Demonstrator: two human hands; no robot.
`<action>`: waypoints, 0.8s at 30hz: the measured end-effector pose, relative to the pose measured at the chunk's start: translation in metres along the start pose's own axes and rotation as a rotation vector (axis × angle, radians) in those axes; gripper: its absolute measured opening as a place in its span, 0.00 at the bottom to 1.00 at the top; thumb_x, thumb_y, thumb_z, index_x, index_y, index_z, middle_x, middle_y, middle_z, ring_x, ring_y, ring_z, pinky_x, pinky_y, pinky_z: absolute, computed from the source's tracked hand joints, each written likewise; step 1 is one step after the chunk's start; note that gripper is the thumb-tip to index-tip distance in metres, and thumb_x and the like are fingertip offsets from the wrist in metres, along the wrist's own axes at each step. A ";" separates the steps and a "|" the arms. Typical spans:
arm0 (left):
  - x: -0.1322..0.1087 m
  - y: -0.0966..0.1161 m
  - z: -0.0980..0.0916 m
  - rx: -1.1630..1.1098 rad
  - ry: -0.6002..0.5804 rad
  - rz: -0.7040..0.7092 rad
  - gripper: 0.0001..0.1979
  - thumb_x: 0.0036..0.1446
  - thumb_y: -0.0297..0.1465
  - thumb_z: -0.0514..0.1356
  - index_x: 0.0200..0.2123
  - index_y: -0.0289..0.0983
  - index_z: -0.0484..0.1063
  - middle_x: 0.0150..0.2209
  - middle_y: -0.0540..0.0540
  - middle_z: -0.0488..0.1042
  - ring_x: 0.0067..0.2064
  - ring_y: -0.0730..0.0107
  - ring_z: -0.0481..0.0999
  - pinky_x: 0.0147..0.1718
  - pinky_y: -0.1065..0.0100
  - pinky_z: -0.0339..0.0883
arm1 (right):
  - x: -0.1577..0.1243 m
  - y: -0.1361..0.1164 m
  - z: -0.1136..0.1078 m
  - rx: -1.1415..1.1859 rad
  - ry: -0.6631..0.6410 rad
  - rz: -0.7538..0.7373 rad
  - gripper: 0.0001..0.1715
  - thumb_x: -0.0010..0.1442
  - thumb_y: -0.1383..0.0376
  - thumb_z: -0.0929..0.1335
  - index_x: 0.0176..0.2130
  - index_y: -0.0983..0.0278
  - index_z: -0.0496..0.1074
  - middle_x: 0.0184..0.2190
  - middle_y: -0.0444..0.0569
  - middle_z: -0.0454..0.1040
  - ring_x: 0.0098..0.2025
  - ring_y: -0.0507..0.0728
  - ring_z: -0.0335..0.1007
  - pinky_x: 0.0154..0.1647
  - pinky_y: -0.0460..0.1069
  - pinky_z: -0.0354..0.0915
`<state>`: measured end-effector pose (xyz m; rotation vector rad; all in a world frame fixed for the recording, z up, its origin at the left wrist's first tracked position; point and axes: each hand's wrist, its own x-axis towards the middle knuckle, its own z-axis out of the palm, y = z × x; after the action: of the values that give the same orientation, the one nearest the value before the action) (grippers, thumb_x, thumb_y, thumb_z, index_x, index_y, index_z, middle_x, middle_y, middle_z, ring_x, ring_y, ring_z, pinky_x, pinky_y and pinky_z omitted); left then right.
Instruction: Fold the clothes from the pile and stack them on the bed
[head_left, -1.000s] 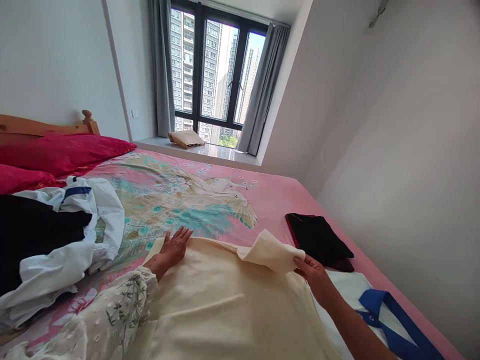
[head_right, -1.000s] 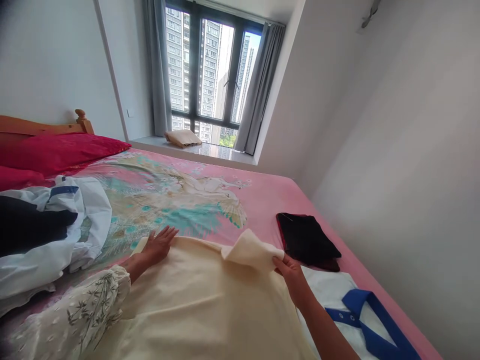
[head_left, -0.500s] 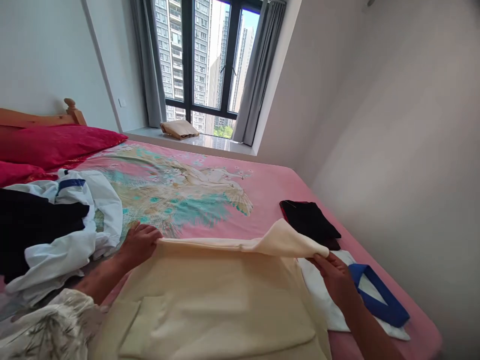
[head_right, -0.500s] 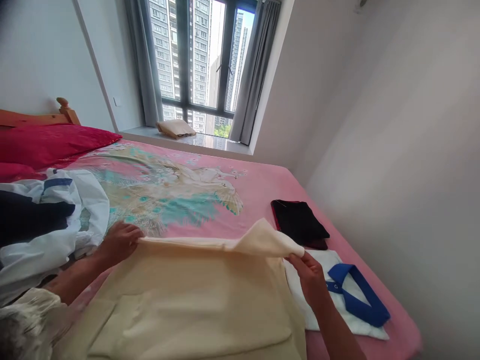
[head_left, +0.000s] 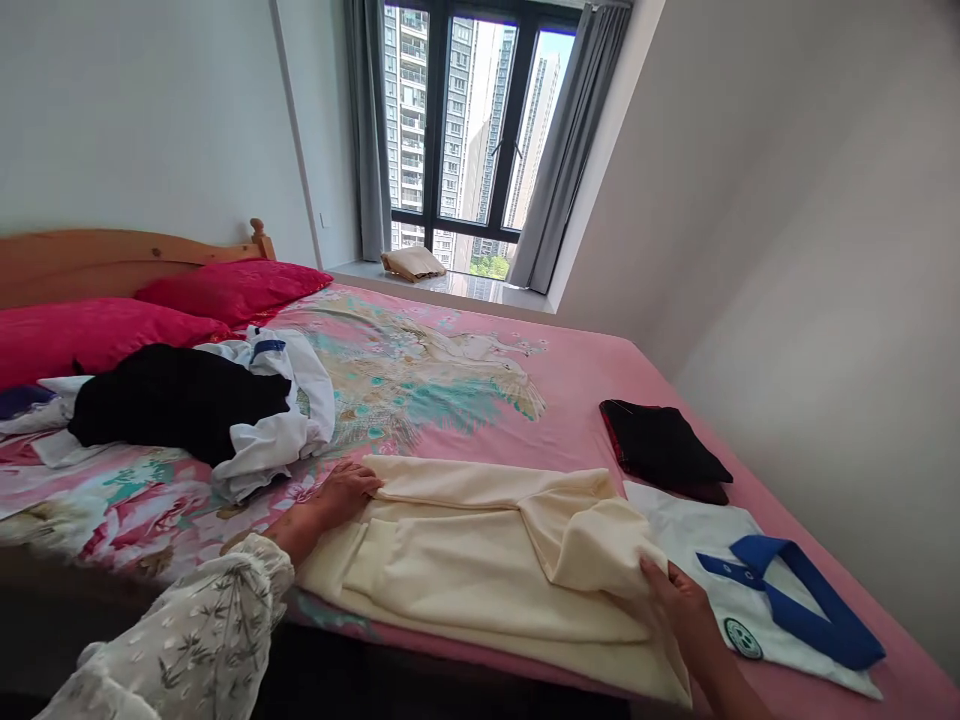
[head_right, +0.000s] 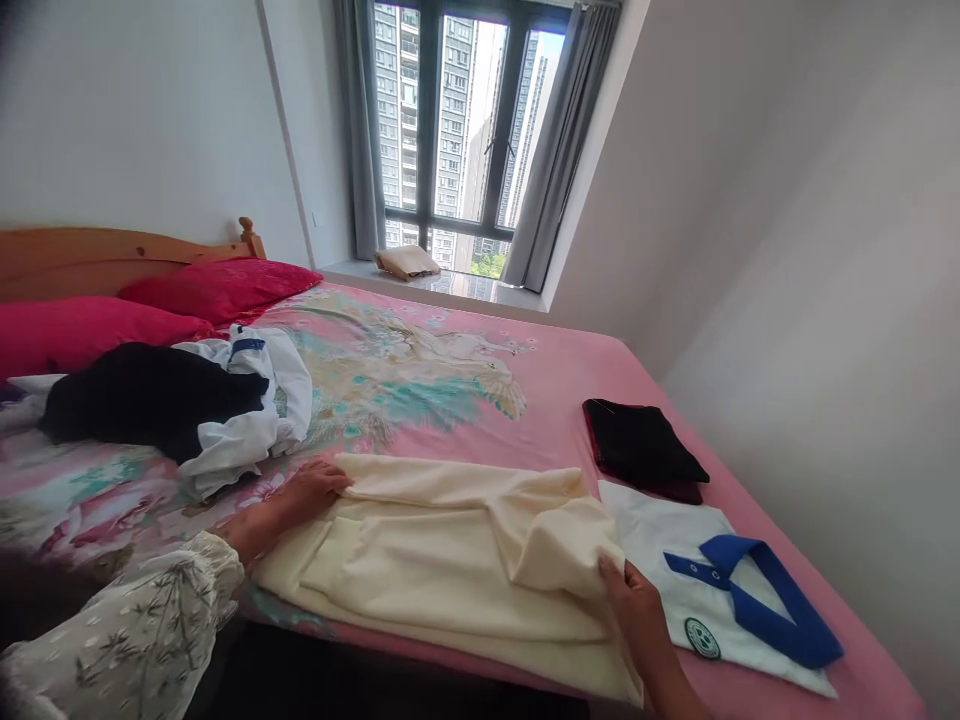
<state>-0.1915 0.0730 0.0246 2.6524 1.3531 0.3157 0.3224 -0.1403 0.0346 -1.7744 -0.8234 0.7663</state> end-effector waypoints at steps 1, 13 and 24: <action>-0.002 0.001 -0.001 -0.010 -0.013 -0.005 0.18 0.56 0.28 0.50 0.41 0.47 0.77 0.42 0.47 0.78 0.46 0.64 0.73 0.50 0.61 0.60 | -0.001 0.001 -0.001 0.005 -0.044 0.024 0.30 0.43 0.46 0.70 0.38 0.66 0.75 0.32 0.52 0.78 0.32 0.61 0.73 0.31 0.52 0.69; -0.003 0.012 -0.006 -0.043 0.109 -0.105 0.20 0.53 0.24 0.48 0.45 0.38 0.75 0.52 0.43 0.73 0.55 0.64 0.69 0.58 0.62 0.58 | -0.009 -0.028 -0.017 -0.528 -0.015 -0.362 0.25 0.50 0.55 0.62 0.45 0.61 0.71 0.47 0.54 0.73 0.51 0.66 0.67 0.53 0.60 0.60; 0.039 0.015 0.037 -0.001 -0.079 -0.225 0.25 0.59 0.34 0.47 0.59 0.39 0.63 0.63 0.42 0.58 0.65 0.55 0.54 0.61 0.42 0.40 | 0.038 -0.082 0.212 -0.693 -0.499 -0.604 0.24 0.61 0.58 0.61 0.55 0.60 0.66 0.59 0.50 0.64 0.63 0.58 0.52 0.65 0.59 0.41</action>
<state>-0.1479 0.0945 -0.0031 2.4509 1.6045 0.1815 0.1593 0.0216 0.0423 -1.7510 -2.0403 0.5397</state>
